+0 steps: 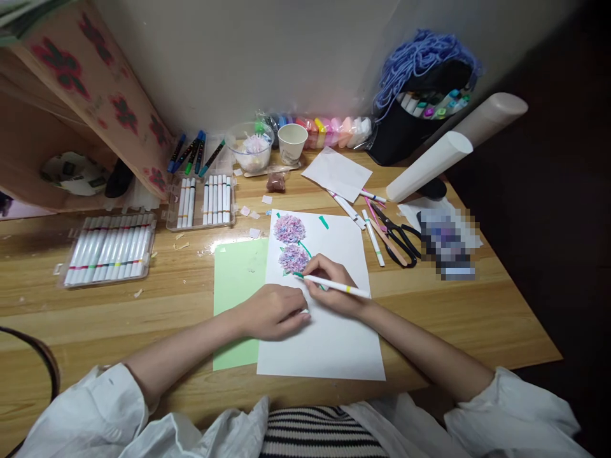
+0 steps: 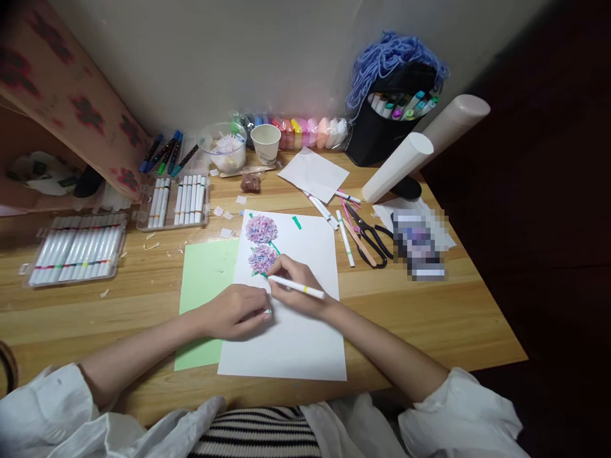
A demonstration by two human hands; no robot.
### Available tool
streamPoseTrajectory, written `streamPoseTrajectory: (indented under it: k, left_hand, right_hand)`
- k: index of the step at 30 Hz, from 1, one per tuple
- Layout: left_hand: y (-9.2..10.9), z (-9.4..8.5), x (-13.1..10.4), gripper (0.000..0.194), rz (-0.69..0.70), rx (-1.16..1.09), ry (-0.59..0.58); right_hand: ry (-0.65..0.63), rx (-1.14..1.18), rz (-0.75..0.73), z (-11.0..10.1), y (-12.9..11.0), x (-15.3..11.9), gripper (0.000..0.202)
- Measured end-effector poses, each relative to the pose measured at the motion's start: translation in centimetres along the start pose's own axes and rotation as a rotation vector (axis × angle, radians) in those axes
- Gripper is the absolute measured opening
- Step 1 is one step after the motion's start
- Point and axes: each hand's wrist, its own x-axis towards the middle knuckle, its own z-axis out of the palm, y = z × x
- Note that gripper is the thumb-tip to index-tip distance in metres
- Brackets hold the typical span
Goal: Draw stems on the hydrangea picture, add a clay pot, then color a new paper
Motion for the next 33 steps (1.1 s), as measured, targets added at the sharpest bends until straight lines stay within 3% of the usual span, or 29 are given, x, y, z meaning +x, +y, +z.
streamPoseTrajectory:
  k: [5, 23, 29, 33]
  left_hand:
    - [-0.2, 0.4, -0.4, 0.029, 0.076, 0.029, -0.003]
    - [-0.2, 0.5, -0.5, 0.024, 0.128, -0.003, 0.018]
    - [-0.1, 0.5, -0.7, 0.025, 0.122, -0.056, 0.070]
    - [-0.3, 0.5, -0.8, 0.023, 0.074, -0.131, 0.179]
  right_hand:
    - [0.019, -0.095, -0.032, 1.4, -0.5, -0.1, 0.014]
    - [0.069, -0.224, -0.072, 1.6, -0.1, 0.2, 0.017]
    - [0.118, -0.020, -0.137, 1.7, 0.2, -0.6, 0.015]
    - [0.326, 0.193, -0.152, -0.6, 0.5, 0.3, 0.012]
